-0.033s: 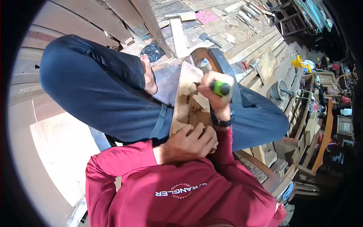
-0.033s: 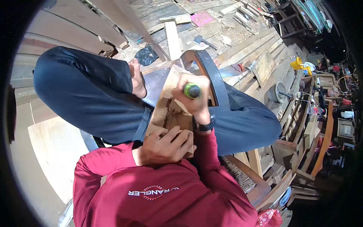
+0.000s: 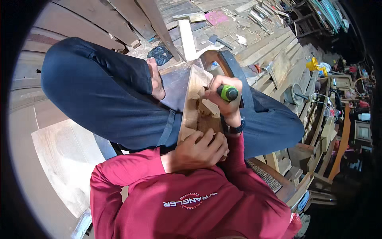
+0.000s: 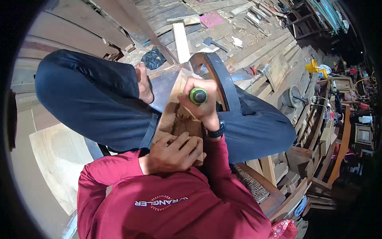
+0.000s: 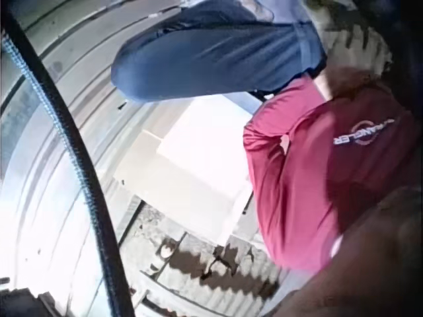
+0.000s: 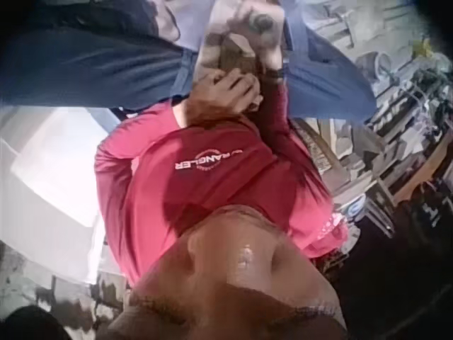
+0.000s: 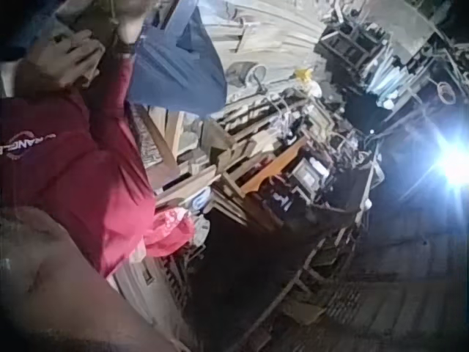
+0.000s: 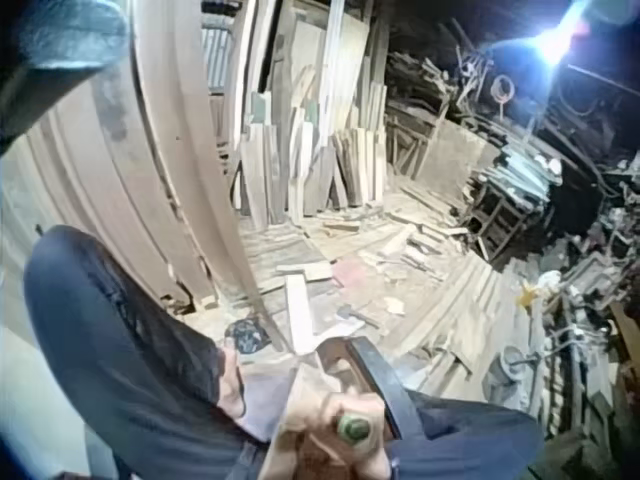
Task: Carving designs into a small piece of wood using a handheld chisel.
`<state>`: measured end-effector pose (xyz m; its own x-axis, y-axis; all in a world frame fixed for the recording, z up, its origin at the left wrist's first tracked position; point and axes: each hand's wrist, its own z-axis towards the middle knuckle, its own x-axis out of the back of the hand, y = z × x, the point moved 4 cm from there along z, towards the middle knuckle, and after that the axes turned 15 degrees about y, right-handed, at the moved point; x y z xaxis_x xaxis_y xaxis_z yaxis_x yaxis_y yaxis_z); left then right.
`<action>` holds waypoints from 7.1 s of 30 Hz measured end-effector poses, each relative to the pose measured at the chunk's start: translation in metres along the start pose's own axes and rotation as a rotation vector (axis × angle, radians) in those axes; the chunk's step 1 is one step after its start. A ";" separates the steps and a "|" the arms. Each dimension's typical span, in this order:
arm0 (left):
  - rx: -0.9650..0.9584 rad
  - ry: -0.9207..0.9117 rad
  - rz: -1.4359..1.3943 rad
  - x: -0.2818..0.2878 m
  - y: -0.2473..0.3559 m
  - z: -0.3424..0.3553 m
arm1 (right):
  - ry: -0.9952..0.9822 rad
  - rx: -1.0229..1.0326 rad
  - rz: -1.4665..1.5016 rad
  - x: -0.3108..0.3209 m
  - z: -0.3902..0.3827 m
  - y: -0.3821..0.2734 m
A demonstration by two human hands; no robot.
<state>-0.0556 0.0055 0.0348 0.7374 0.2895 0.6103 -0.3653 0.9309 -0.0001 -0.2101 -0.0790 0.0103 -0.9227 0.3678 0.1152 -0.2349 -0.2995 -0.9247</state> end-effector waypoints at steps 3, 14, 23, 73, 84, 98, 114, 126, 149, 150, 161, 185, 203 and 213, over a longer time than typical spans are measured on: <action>0.008 0.058 -0.016 0.000 -0.005 -0.002 | 0.038 0.024 0.089 0.012 -0.006 -0.023; 0.021 0.077 0.007 -0.003 -0.001 -0.003 | 0.069 0.058 0.113 0.011 0.001 -0.013; -0.007 0.155 -0.076 -0.005 -0.028 0.030 | 0.551 -0.047 0.279 0.034 -0.002 -0.042; -0.042 0.263 -0.065 -0.006 -0.013 0.004 | 0.016 0.147 0.196 0.014 -0.001 -0.051; -0.034 0.286 -0.062 -0.001 -0.012 -0.002 | -0.321 0.230 -0.006 0.000 -0.005 -0.069; 0.022 0.249 -0.005 -0.001 -0.015 0.003 | -0.242 0.142 -0.073 -0.003 0.001 -0.025; 0.023 0.229 0.026 0.002 -0.011 -0.002 | -0.176 0.104 0.108 -0.001 0.002 -0.026; 0.067 0.198 -0.009 0.000 -0.016 0.004 | -0.218 0.177 -0.104 -0.017 0.006 -0.016; 0.049 0.221 0.079 0.007 -0.013 0.023 | -0.182 0.240 0.153 -0.001 -0.001 -0.020; 0.045 0.219 0.082 0.009 -0.013 0.022 | -0.119 0.156 0.159 -0.005 0.003 -0.014; 0.011 0.238 0.070 0.010 -0.009 0.020 | -0.151 0.201 0.019 -0.019 -0.007 -0.004; 0.069 0.196 0.110 0.009 -0.015 0.019 | -0.209 0.168 0.061 -0.007 0.000 -0.020; 0.061 0.220 0.065 0.005 -0.014 0.015 | -0.230 0.168 0.051 -0.006 -0.001 -0.023; 0.054 0.212 0.091 0.008 -0.021 0.017 | -0.144 0.146 0.040 -0.014 0.004 -0.001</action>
<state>-0.0519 -0.0152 0.0530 0.8009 0.4174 0.4294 -0.4615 0.8872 -0.0016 -0.1977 -0.0869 0.0113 -0.9640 0.2262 0.1396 -0.2288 -0.4393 -0.8687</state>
